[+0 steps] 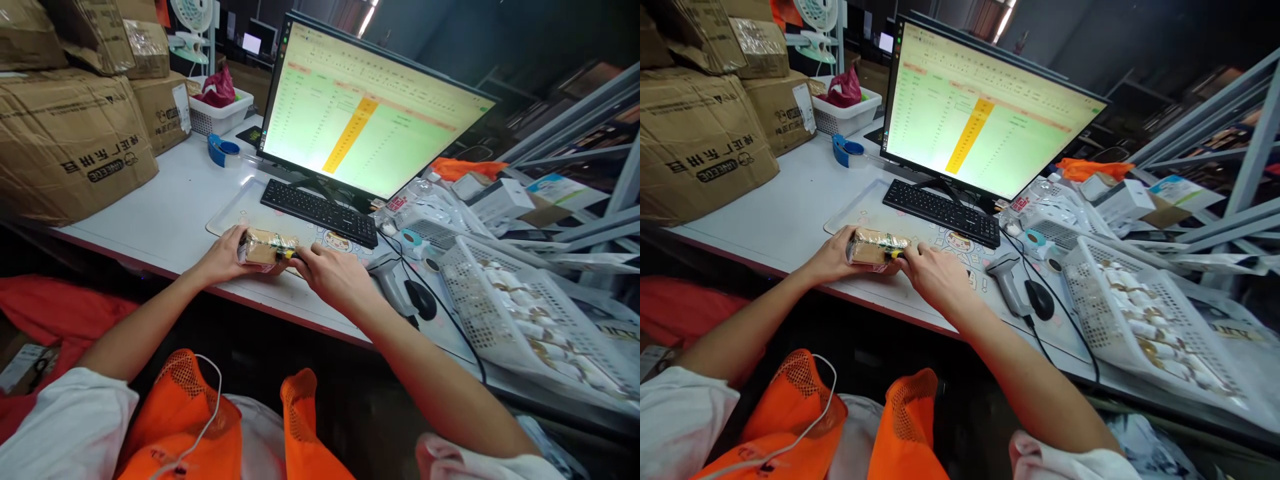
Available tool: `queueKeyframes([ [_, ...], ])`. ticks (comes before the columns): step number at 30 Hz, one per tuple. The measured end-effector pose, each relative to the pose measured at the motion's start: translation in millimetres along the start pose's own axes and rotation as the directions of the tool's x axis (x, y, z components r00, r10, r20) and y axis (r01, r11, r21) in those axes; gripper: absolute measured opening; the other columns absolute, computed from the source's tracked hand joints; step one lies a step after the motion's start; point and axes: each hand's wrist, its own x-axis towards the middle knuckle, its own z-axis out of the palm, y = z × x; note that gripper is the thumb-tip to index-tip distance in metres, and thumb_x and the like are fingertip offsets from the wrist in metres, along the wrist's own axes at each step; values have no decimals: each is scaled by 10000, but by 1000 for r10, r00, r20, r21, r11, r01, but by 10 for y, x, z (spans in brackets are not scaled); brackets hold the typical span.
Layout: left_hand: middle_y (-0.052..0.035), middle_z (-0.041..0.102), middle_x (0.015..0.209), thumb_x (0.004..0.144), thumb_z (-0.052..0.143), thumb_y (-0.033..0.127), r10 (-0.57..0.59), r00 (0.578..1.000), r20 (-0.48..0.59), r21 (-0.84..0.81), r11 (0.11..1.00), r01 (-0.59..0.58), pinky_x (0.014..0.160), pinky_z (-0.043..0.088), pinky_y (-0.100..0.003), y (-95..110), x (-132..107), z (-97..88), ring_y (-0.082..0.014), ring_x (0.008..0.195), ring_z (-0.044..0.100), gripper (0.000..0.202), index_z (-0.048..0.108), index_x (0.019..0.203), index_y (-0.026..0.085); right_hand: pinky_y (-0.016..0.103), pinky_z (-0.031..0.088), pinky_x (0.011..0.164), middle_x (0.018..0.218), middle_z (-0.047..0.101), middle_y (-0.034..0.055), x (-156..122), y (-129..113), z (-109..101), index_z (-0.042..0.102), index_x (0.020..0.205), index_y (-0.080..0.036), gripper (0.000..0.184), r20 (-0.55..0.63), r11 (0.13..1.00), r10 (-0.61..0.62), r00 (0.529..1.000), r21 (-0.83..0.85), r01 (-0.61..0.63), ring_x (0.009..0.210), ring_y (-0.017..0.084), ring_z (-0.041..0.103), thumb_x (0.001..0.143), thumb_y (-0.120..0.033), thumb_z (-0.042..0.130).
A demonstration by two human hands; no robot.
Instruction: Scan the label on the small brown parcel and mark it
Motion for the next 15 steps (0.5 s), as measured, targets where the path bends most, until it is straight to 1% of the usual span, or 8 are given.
queueKeyframes([
  [2, -87, 640, 1197, 690, 859, 646, -28, 1000, 7, -29, 999, 29, 956, 537, -401, -17, -45, -26, -291, 1096, 652, 759, 529, 1216, 209, 308, 269, 578, 1058, 705, 135, -22, 178, 123, 675, 1208, -212, 482, 20, 999, 43, 999, -19, -42, 844, 236, 671, 1101, -499, 303],
  [3, -80, 644, 1182, 693, 859, 642, -37, 999, 9, -40, 998, 37, 937, 540, -393, -35, -77, -41, -284, 1076, 655, 739, 534, 1197, 210, 309, 283, 587, 1071, 706, 147, -55, 316, 196, 689, 1188, -202, 470, 65, 994, 105, 992, -40, -103, 872, 252, 679, 1101, -480, 320],
  [4, -75, 646, 1170, 694, 860, 637, -45, 999, 12, -53, 998, 45, 922, 543, -388, -59, -115, -54, -279, 1062, 657, 726, 534, 1184, 212, 311, 294, 594, 1077, 706, 162, -105, 470, 268, 706, 1155, -186, 458, 125, 980, 191, 974, -72, -183, 889, 268, 685, 1098, -460, 343],
  [6, -66, 653, 1150, 699, 860, 630, -72, 997, 30, -98, 992, 75, 890, 552, -377, -113, -193, -69, -272, 1042, 663, 717, 529, 1182, 217, 319, 299, 602, 1069, 709, 184, -239, 762, 382, 735, 1081, -158, 442, 219, 927, 371, 903, -148, -345, 891, 291, 692, 1088, -430, 386],
  [8, -59, 661, 1134, 706, 857, 631, -101, 993, 55, -144, 984, 108, 851, 560, -365, -137, -246, -58, -267, 1025, 671, 722, 519, 1197, 224, 322, 293, 603, 1064, 716, 160, -378, 912, 414, 739, 1096, -181, 440, 198, 909, 414, 889, -139, -393, 878, 284, 692, 1087, -448, 388],
  [10, -60, 652, 1136, 705, 852, 643, -101, 994, 30, -116, 988, 104, 840, 556, -365, -90, -253, -22, -271, 1028, 666, 720, 519, 1189, 227, 320, 287, 601, 1068, 719, 119, -470, 846, 346, 725, 1166, -228, 436, 107, 943, 331, 938, -57, -327, 872, 262, 685, 1088, -477, 376],
  [12, -63, 632, 1126, 692, 857, 654, -63, 998, -21, -15, 998, 63, 855, 544, -375, 27, -214, 26, -278, 1031, 651, 712, 528, 1153, 222, 319, 286, 599, 1072, 714, 97, -481, 610, 198, 708, 1211, -251, 442, 2, 981, 191, 982, 25, -191, 861, 239, 673, 1089, -499, 363],
  [15, -68, 613, 1113, 710, 859, 621, 25, 998, -59, 111, 994, -18, 888, 526, -386, 240, -136, 86, -283, 1042, 627, 671, 540, 1139, 215, 323, 275, 602, 1050, 703, 87, -373, 221, -52, 693, 1228, -244, 469, -124, 996, -27, 992, 78, 37, 824, 210, 646, 1091, -521, 339],
])
